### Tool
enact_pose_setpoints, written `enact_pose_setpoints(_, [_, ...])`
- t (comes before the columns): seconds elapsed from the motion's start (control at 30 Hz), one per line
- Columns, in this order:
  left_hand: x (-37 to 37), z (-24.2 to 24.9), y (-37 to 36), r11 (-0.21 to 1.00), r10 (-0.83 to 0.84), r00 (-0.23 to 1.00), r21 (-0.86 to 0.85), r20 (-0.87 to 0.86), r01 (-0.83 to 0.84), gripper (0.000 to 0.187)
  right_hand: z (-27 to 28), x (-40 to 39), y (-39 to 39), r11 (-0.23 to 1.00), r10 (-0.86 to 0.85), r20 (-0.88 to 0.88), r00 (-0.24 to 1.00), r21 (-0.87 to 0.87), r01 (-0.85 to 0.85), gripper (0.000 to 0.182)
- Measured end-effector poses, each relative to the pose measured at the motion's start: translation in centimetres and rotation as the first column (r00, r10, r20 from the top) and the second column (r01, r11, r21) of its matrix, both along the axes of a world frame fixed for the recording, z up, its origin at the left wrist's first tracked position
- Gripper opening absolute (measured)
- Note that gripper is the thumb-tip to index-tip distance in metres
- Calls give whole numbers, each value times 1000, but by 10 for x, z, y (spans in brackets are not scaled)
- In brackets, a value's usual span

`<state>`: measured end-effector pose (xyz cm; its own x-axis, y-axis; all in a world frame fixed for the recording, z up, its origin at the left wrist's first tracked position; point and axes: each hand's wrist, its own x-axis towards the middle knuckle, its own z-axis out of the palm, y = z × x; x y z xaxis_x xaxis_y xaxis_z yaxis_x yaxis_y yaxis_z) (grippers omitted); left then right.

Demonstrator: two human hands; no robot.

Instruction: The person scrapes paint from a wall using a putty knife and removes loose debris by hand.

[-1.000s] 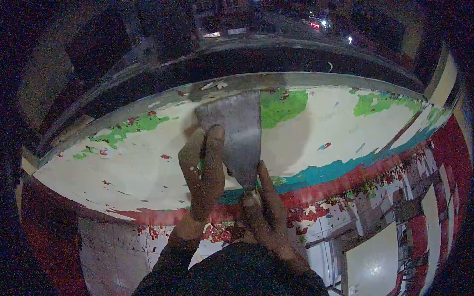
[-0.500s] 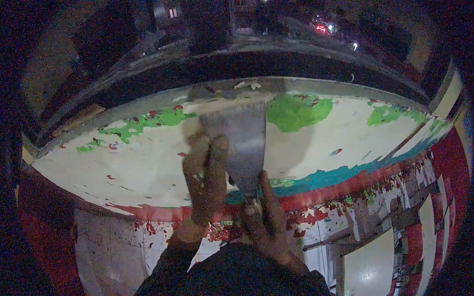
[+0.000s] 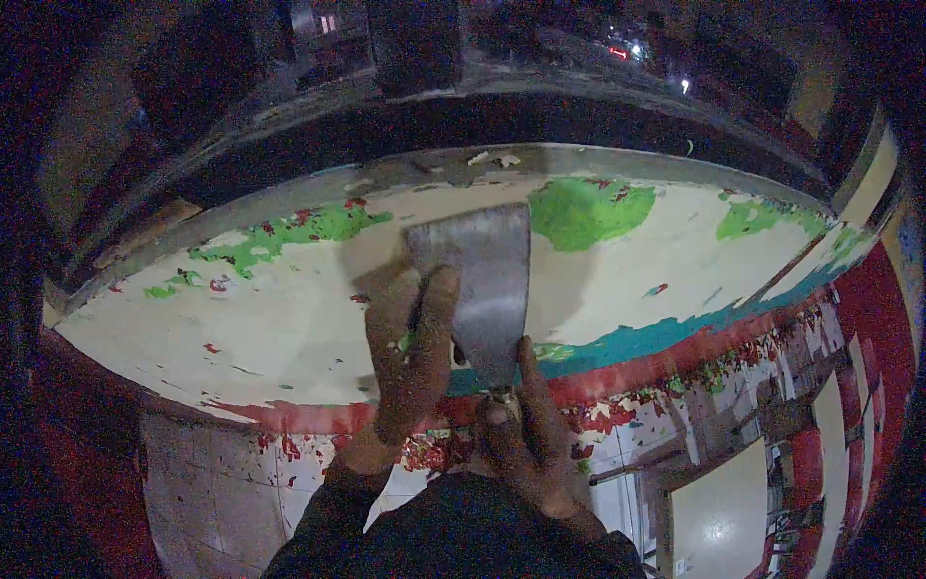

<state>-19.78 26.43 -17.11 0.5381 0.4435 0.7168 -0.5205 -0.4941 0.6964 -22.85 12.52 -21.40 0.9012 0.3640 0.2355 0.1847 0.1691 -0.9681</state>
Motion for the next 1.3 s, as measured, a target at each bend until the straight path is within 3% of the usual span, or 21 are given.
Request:
enact_pose_setpoints(0.07, [-1,-3,-2,993,-63,993,-104,-104,52,29,-3,1,0,1000,-1,15,1000,-4,1,64])
enact_pose_setpoints(0.17, [-1,-2,-5,989,-52,996,-142,-74,42,29,-4,1,1,1000,-7,4,1000,-25,8,65])
enact_pose_setpoints(0.27, [-3,1,-7,997,-32,999,-66,23,34,26,12,-5,2,1000,14,-31,999,-7,-14,66])
enact_pose_setpoints(0.37, [-3,15,-5,987,-43,999,-154,-14,40,25,8,2,5,999,0,30,1000,-32,1,67])
enact_pose_setpoints(0.47, [-2,-3,-3,1000,-20,1000,9,0,20,24,11,-2,4,1000,25,-23,999,-12,-25,66])
enact_pose_setpoints(0.57, [-1,1,-6,990,-41,999,-133,-20,38,24,3,-2,4,1000,1,-26,1000,-18,-2,64])
enact_pose_setpoints(0.63, [-6,0,-6,997,78,996,17,-43,-77,22,8,0,8,1000,-7,29,1000,-19,8,63])
enact_pose_setpoints(0.7, [-8,0,-5,995,89,994,57,-61,-85,20,0,-7,-2,1000,21,-36,999,-7,-21,63])
enact_pose_setpoints(0.77, [-9,-7,-3,999,-13,995,-33,-98,10,19,-3,-3,0,999,31,-4,1000,-12,-31,63])
enact_pose_setpoints(0.83, [0,-6,-1,948,255,956,159,143,-277,19,-4,1,9,999,3,90,996,-37,0,63])
enact_pose_setpoints(0.9, [-2,-7,-3,915,298,934,218,197,-338,19,8,-6,6,1000,19,13,1000,-13,-19,63])
enact_pose_setpoints(0.97, [-11,-2,-2,967,157,986,195,57,-166,20,11,-6,6,1000,18,4,1000,-17,-18,63])
enact_pose_setpoints(1.0, [-9,-3,3,953,138,986,257,95,-158,10,6,-4,5,999,13,27,1000,-43,-12,63])
enact_pose_setpoints(1.03, [-6,-8,10,936,115,986,318,124,-149,18,3,-3,4,997,6,41,999,-71,-3,63])
enact_pose_setpoints(1.1, [-7,-11,10,961,79,993,257,85,-98,17,3,-4,7,999,-1,15,1000,-48,2,64])
enact_pose_setpoints(1.13, [-8,-6,5,989,66,997,132,31,-69,11,3,-3,9,999,0,7,1000,-36,1,65])
enact_pose_setpoints(1.17, [-9,-3,2,999,43,999,8,-22,-43,24,3,-5,6,998,2,9,1000,-62,-2,65])
enact_pose_setpoints(1.23, [-5,-7,5,982,159,987,105,3,-158,23,5,-6,4,996,4,31,1000,-94,-1,65])
enact_pose_setpoints(1.3, [-5,-7,5,989,136,991,52,-5,-135,22,6,-2,9,995,-5,56,998,-98,11,64])
